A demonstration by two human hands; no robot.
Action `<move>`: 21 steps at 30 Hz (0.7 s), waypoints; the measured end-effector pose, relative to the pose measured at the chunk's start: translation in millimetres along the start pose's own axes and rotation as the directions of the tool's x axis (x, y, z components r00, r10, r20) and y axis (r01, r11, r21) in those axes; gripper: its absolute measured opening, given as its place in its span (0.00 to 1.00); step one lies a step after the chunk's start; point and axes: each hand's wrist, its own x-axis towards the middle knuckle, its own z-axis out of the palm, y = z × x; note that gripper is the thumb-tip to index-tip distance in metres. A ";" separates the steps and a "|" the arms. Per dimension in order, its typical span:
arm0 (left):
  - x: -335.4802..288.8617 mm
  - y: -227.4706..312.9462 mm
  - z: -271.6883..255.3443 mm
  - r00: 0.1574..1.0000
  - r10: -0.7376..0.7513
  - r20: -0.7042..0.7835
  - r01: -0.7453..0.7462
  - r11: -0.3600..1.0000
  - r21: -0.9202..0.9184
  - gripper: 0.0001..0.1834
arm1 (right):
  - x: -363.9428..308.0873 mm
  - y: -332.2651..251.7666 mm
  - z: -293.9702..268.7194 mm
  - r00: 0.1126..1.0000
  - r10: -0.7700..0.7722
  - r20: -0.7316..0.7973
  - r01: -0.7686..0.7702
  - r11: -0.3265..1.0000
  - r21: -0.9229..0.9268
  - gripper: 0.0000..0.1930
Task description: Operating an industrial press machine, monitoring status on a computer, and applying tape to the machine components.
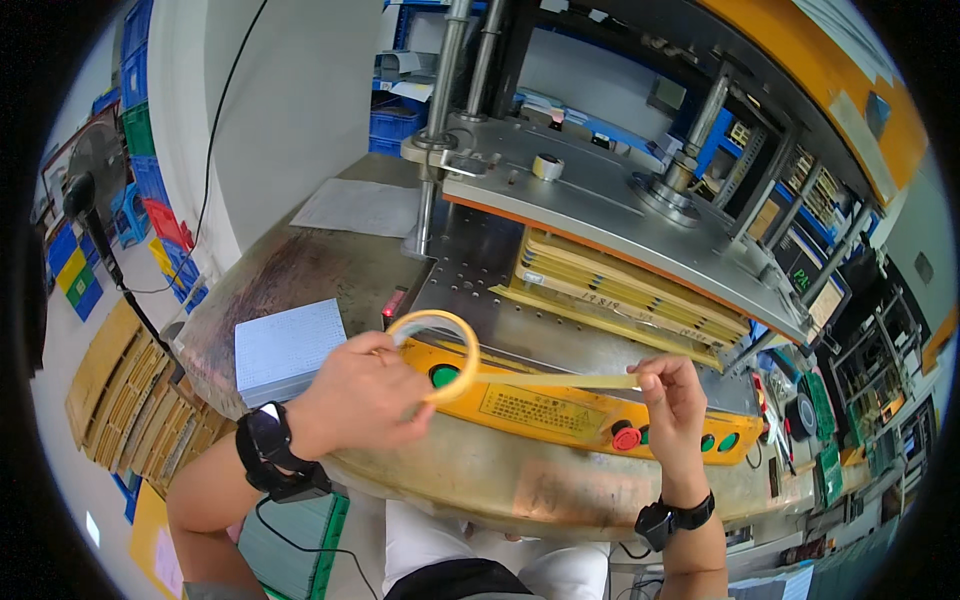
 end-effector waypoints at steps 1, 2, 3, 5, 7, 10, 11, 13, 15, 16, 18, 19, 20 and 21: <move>-2.7 -2.9 -2.3 0.997 -0.070 0.018 0.070 0.998 -0.005 0.11 | 2.1 -2.8 -1.4 1.000 -0.002 0.008 0.002 0.999 -0.032 0.05; -4.5 -5.1 -4.9 0.989 -0.140 0.036 0.141 0.990 -0.005 0.10 | 4.5 -5.0 -2.3 1.000 -0.005 0.018 0.006 0.998 -0.062 0.05; -5.0 -6.2 -6.9 0.977 -0.185 0.104 0.181 0.982 0.045 0.09 | 5.8 -5.8 -2.6 1.000 -0.003 0.021 0.004 0.998 -0.067 0.06; -0.9 -2.8 -11.7 0.960 -0.225 0.166 0.218 0.974 0.060 0.09 | 6.6 -8.6 -5.1 1.000 -0.006 0.022 0.008 0.998 -0.056 0.06; 1.1 1.0 -16.3 0.936 -0.273 0.221 0.260 0.962 0.085 0.09 | 4.1 -11.0 -8.0 0.999 -0.016 0.030 0.017 0.999 -0.041 0.06; -1.2 3.9 -12.1 0.917 -0.341 0.208 0.336 0.940 0.058 0.09 | -4.4 -14.9 -12.8 0.999 -0.025 0.034 0.025 1.000 -0.008 0.06; -2.3 5.5 -12.8 0.912 -0.357 0.201 0.361 0.932 0.019 0.09 | -8.4 -18.0 -14.5 0.999 -0.034 0.032 0.034 0.999 -0.004 0.06; -4.3 8.4 -13.4 0.905 -0.377 0.197 0.386 0.922 -0.011 0.08 | -14.7 -22.2 -16.8 0.999 -0.045 0.030 0.045 0.999 0.011 0.06; -4.8 10.6 -14.1 0.896 -0.387 0.218 0.397 0.918 -0.007 0.10 | -19.4 -25.6 -18.4 0.997 -0.068 0.032 0.068 0.998 -0.007 0.05; -6.1 9.5 -13.6 0.894 -0.390 0.220 0.399 0.917 0.003 0.10 | -21.2 -26.0 -16.9 0.997 -0.070 0.033 0.070 0.998 0.003 0.05; -9.0 4.4 -13.4 0.851 -0.478 0.217 0.506 0.856 -0.100 0.13 | -24.2 -28.1 -10.4 0.983 -0.176 0.053 0.179 0.982 -0.059 0.04; -10.0 1.0 -14.7 0.848 -0.483 0.219 0.510 0.855 -0.091 0.13 | -24.4 -31.3 -7.0 0.983 -0.177 0.055 0.180 0.982 -0.050 0.04; -11.6 -5.5 -13.6 0.785 -0.564 0.256 0.616 0.752 -0.235 0.15 | -22.6 -33.7 -2.5 0.959 -0.266 0.098 0.279 0.947 -0.161 0.04; -13.5 -10.5 -16.2 0.714 -0.631 0.303 0.699 0.617 -0.361 0.17 | -22.2 -38.8 2.1 0.925 -0.350 0.148 0.378 0.888 -0.262 0.04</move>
